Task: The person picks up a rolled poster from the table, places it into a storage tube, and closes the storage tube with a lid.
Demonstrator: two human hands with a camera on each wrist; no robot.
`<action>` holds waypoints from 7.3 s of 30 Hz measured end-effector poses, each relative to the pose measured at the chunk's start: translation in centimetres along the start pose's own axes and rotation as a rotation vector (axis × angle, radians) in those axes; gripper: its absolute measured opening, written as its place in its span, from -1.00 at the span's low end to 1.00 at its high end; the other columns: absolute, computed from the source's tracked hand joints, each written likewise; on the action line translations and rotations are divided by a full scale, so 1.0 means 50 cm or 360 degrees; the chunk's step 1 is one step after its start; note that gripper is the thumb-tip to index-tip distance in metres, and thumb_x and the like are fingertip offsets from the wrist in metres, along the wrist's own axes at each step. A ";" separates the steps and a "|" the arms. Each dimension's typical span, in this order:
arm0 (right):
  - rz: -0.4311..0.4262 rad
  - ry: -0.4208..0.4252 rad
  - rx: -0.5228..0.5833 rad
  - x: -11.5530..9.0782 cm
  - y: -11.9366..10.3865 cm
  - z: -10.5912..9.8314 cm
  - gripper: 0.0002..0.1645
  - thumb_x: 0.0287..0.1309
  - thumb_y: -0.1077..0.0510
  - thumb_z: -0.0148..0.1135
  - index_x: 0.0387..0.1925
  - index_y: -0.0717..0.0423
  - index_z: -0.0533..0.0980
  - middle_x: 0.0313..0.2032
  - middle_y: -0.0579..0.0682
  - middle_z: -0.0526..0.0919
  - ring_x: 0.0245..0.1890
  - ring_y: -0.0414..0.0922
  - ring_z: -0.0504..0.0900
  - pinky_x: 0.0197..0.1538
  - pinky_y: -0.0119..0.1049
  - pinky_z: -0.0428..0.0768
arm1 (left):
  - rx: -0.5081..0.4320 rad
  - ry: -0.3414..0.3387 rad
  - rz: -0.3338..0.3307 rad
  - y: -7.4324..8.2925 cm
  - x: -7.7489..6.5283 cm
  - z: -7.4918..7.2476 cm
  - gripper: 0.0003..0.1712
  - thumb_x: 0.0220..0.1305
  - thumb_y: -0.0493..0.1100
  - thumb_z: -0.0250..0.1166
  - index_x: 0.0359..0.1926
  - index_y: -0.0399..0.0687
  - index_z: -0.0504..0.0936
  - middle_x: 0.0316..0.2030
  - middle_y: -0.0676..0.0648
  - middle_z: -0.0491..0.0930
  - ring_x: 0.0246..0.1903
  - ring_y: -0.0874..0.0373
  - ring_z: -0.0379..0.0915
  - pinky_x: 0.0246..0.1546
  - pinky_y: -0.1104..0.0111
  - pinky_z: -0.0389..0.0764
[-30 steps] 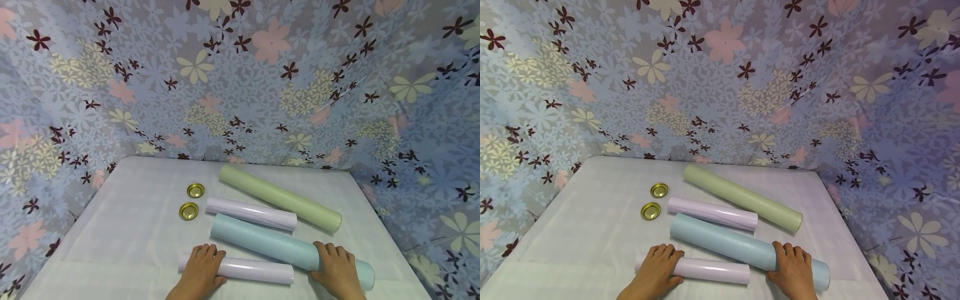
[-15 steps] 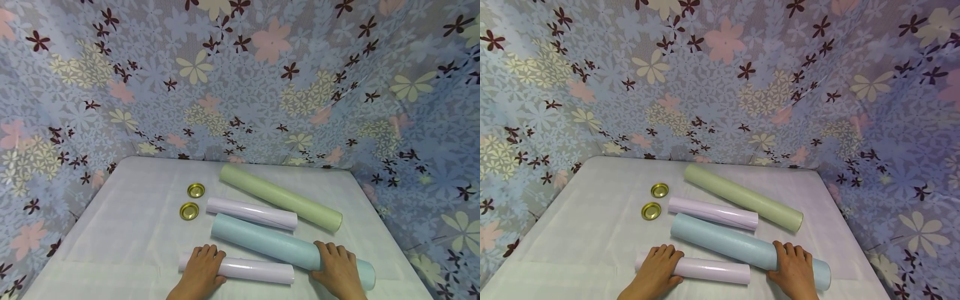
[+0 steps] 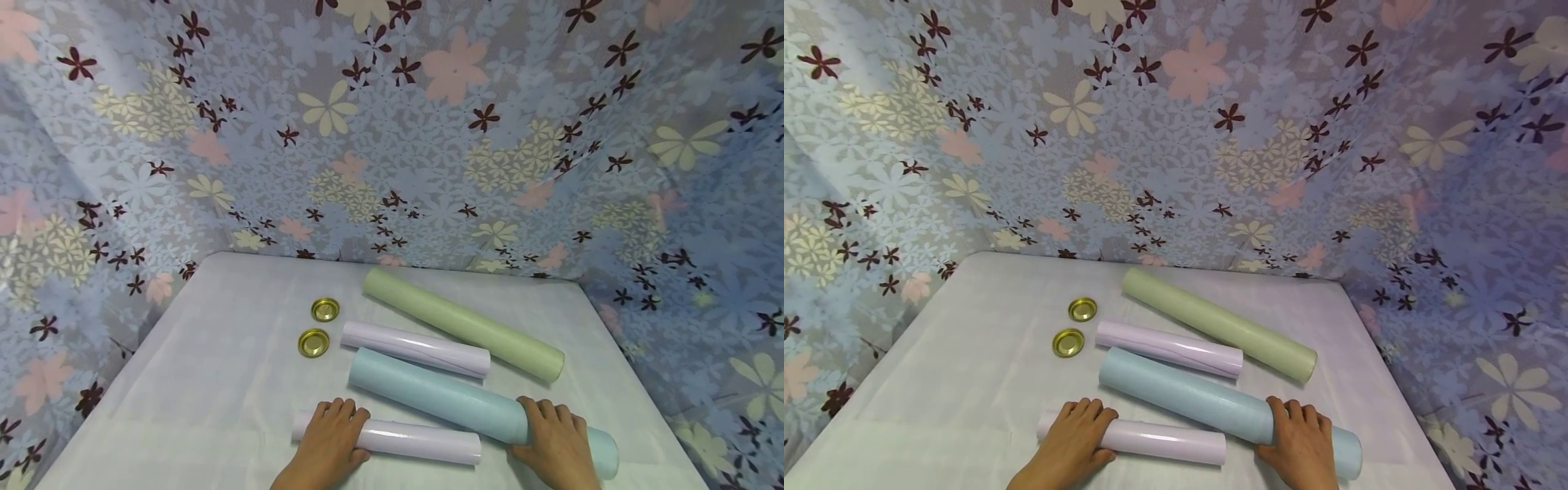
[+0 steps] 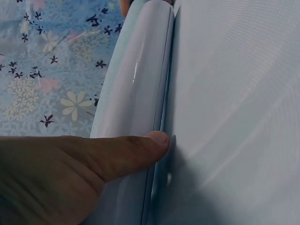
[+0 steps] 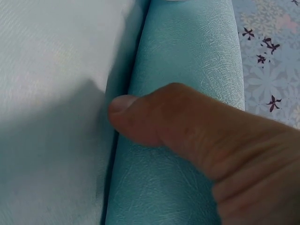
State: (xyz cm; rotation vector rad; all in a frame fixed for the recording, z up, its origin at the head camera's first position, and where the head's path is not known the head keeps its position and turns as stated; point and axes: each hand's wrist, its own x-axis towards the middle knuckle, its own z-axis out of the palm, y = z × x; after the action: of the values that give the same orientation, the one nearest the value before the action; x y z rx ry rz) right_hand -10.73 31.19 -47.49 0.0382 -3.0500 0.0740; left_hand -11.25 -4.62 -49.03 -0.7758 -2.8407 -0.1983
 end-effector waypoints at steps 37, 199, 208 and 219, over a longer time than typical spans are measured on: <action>-0.0014 0.0186 -0.0010 -0.008 0.002 -0.006 -0.09 -0.56 -0.08 0.58 0.00 0.06 0.47 -0.17 0.12 0.59 -0.16 0.18 0.48 -0.08 0.22 0.31 | 0.0092 0.0148 -0.0065 -0.004 -0.025 -0.029 -0.47 -0.17 0.20 0.45 -0.19 0.11 0.51 -0.37 0.09 0.42 -0.26 0.15 0.35 -0.15 0.22 0.38; -0.0232 0.0336 -0.0070 0.026 0.128 -0.173 0.04 -0.66 -0.18 0.60 0.05 0.00 0.43 -0.10 0.19 0.57 -0.17 0.25 0.47 -0.19 0.23 0.30 | 0.0200 0.0690 -0.0024 -0.294 -0.081 -0.229 -0.08 0.24 0.45 -0.49 -0.02 -0.09 0.55 -0.22 -0.10 0.56 -0.17 -0.08 0.45 -0.15 0.01 0.41; -0.0293 0.0375 -0.0071 0.027 0.127 -0.178 0.03 -0.69 -0.17 0.61 0.04 -0.02 0.44 -0.13 0.17 0.58 -0.21 0.24 0.50 -0.23 0.21 0.32 | 0.0197 0.0703 -0.0010 -0.297 -0.080 -0.230 -0.08 0.23 0.45 -0.48 -0.01 -0.10 0.54 -0.21 -0.12 0.56 -0.17 -0.08 0.44 -0.15 0.02 0.41; -0.0312 0.0379 -0.0077 0.026 0.125 -0.182 0.05 -0.71 -0.18 0.61 0.04 -0.03 0.44 -0.13 0.15 0.59 -0.20 0.23 0.50 -0.23 0.19 0.32 | 0.0201 0.0715 0.0000 -0.299 -0.076 -0.229 -0.08 0.25 0.44 -0.47 -0.02 -0.11 0.55 -0.21 -0.13 0.55 -0.18 -0.09 0.44 -0.16 0.02 0.41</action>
State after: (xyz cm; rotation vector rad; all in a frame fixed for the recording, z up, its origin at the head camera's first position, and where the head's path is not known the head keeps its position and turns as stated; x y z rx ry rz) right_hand -11.37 37.86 -38.64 0.3011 -2.7920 -0.0088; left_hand -14.03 -21.28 -39.90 -0.6140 -2.4032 -0.1661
